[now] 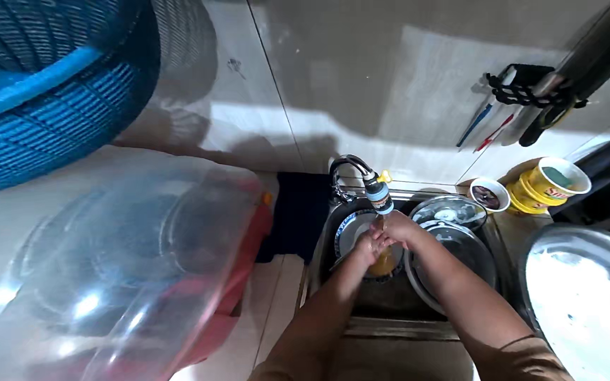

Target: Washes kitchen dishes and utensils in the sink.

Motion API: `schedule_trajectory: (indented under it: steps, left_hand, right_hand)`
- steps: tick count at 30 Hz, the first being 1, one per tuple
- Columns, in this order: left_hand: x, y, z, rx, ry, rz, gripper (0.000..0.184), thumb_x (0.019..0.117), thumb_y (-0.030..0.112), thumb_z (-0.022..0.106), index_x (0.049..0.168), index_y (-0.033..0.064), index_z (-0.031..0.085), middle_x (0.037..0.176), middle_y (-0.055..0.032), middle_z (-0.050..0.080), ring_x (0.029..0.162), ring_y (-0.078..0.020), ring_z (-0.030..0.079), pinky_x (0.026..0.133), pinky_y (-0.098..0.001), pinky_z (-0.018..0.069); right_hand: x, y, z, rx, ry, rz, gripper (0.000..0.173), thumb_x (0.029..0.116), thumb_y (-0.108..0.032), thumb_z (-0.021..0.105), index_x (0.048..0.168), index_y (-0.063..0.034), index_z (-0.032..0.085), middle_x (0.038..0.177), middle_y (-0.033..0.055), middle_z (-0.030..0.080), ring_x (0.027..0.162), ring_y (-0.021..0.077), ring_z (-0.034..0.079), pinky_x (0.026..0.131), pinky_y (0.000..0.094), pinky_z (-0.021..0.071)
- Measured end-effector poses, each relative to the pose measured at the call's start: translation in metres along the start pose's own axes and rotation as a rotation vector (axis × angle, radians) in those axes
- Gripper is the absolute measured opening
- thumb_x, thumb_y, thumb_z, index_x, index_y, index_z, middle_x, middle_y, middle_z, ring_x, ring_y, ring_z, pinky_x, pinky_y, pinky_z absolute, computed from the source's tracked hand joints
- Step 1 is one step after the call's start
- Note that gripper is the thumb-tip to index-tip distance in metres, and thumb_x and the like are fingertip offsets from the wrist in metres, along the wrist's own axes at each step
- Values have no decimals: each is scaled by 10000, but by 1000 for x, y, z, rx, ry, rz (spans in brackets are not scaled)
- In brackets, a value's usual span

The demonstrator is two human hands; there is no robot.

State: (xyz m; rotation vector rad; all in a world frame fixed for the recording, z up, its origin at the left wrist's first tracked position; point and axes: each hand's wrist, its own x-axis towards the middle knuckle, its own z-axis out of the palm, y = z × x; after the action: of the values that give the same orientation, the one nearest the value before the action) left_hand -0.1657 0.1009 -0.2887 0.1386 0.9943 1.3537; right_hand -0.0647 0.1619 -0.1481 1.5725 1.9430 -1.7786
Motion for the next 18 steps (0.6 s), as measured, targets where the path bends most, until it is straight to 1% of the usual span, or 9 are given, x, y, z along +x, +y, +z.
schedule_trajectory:
  steps: [2, 4, 6, 7, 9, 12, 14, 16, 18]
  left_hand:
    - [-2, 10, 11, 305, 97, 136, 308, 1053, 263, 548, 1219, 18, 637, 999, -125, 703, 847, -218, 688, 748, -400, 597]
    - [4, 23, 9, 599, 205, 259, 355, 1031, 364, 591, 1142, 47, 708, 951, -87, 720, 827, -185, 686, 775, -386, 590]
    - [7, 30, 9, 773, 273, 336, 380, 1026, 436, 571, 1046, 91, 731, 909, -43, 707, 785, -154, 659, 757, -374, 567]
    - [6, 31, 11, 839, 291, 358, 381, 1026, 456, 554, 1017, 121, 736, 906, -22, 712, 811, -143, 666, 778, -381, 568]
    - [2, 28, 19, 964, 287, 377, 346, 1016, 438, 550, 1085, 145, 720, 992, -25, 722, 937, -155, 683, 875, -419, 571]
    - [2, 22, 38, 1146, 199, 442, 306, 970, 395, 608, 1178, 200, 719, 1142, 4, 718, 1099, -139, 664, 1002, -404, 538]
    - [0, 20, 50, 1214, 26, 458, 262, 984, 356, 608, 1166, 213, 731, 1165, 30, 719, 1111, -103, 662, 1015, -363, 538]
    - [-14, 29, 69, 1293, -149, 412, 270, 1011, 317, 577, 1210, 199, 716, 1214, 17, 709, 1139, -100, 657, 1033, -355, 528]
    - [-26, 42, 84, 1370, -229, 395, 288, 1027, 321, 556, 1236, 190, 705, 1234, 5, 703, 1146, -99, 654, 1042, -351, 518]
  right_hand:
    - [10, 22, 10, -243, 143, -28, 437, 944, -335, 669, 1294, -78, 619, 1132, 151, 702, 958, 290, 712, 830, 537, 596]
    - [23, 51, 30, -444, 243, -81, 554, 838, -303, 741, 1338, -109, 603, 1252, 177, 677, 1119, 369, 671, 936, 642, 539]
    - [24, 70, 58, -537, 268, -128, 816, 696, -261, 818, 1434, -167, 483, 1349, 176, 609, 1185, 406, 622, 933, 675, 525]
    - [19, 73, 69, -606, 254, -138, 937, 683, -340, 841, 1496, -155, 414, 1466, 193, 516, 1282, 437, 552, 984, 688, 497]
    - [11, 81, 84, -726, 177, -146, 957, 762, -456, 807, 1532, -57, 400, 1572, 283, 365, 1398, 535, 387, 1051, 751, 397]
    - [-1, 89, 90, -722, 184, -171, 687, 896, -466, 693, 1395, -11, 567, 1450, 230, 554, 1358, 422, 510, 1109, 630, 426]
    - [1, 96, 87, -689, 212, -166, 553, 975, -348, 618, 1386, 17, 556, 1405, 246, 581, 1301, 424, 569, 1067, 622, 475]
    - [15, 100, 81, -710, 173, -168, 523, 966, -337, 626, 1361, 5, 595, 1392, 242, 600, 1308, 430, 562, 1074, 647, 446]
    - [27, 98, 67, -703, 146, -206, 574, 918, -432, 680, 1343, -49, 639, 1408, 215, 601, 1350, 418, 523, 1125, 651, 391]
